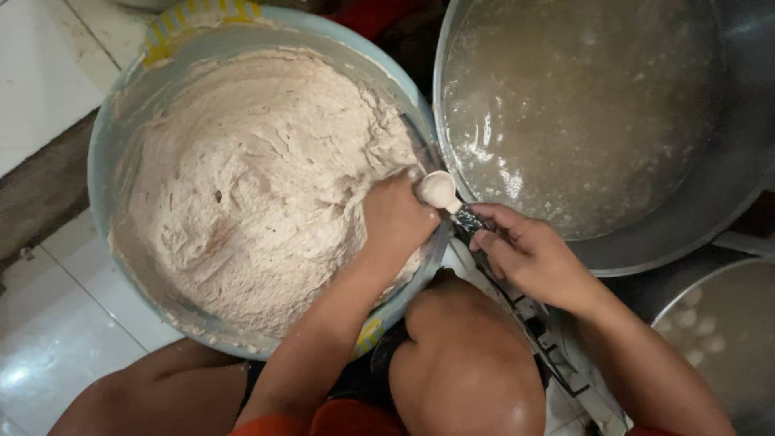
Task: The person pinches portions of dough from a large basin, rolls each portion into a ball between the hands and a scoop, and drops the finished ball into a water-filled basin beside it, repeating the cycle continuously.
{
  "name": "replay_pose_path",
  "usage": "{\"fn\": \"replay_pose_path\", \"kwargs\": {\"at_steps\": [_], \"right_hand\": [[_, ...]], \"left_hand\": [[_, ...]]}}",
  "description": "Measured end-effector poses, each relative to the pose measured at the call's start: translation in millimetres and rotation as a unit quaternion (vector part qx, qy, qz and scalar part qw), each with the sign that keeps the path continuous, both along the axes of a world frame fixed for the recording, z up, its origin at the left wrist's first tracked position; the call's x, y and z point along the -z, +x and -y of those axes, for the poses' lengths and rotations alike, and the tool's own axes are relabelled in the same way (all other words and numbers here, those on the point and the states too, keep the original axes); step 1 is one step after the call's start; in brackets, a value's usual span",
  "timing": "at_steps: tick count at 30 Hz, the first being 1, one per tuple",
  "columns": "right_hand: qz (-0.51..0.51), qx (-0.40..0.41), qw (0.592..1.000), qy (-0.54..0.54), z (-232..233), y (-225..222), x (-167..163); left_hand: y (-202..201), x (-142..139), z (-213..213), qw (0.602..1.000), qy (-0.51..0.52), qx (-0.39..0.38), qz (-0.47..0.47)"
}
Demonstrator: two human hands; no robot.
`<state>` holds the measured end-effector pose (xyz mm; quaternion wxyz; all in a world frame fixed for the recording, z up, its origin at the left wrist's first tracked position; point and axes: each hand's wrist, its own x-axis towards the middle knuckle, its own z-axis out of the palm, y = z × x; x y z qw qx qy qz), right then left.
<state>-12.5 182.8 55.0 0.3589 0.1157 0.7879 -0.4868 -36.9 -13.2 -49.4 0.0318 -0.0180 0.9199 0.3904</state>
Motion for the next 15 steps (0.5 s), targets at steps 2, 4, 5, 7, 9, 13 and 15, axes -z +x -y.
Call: {"fn": "replay_pose_path", "kwargs": {"at_steps": [2,4,5,7,9,13,15], "right_hand": [[-0.004,0.020,1.000,0.001,-12.2,-0.3,7.8],[-0.132,-0.017,0.988,0.078,-25.3,0.1,15.4],[-0.195,-0.039,0.973,0.115,-31.4,-0.8,19.2],[-0.240,-0.054,0.960,0.134,-42.9,-9.5,25.3],[-0.244,-0.051,0.954,0.164,-47.4,-11.2,25.8],[-0.177,-0.018,0.972,0.155,-40.5,-12.7,16.7],[-0.099,-0.013,0.986,0.133,-29.8,-3.1,8.5]], "left_hand": [[1.2,-4.9,0.4,0.999,-0.028,-0.006,-0.022],[4.1,-9.9,-0.5,0.996,-0.080,-0.036,-0.017],[6.0,-11.9,-1.9,0.997,-0.065,-0.029,-0.033],[9.7,-14.4,-3.6,0.997,-0.036,-0.019,-0.065],[11.0,-14.3,-1.7,0.993,0.038,0.002,-0.109],[11.9,-10.0,-1.4,0.987,0.121,-0.015,-0.108],[14.8,-8.4,-5.6,0.979,0.177,-0.052,-0.086]]}}
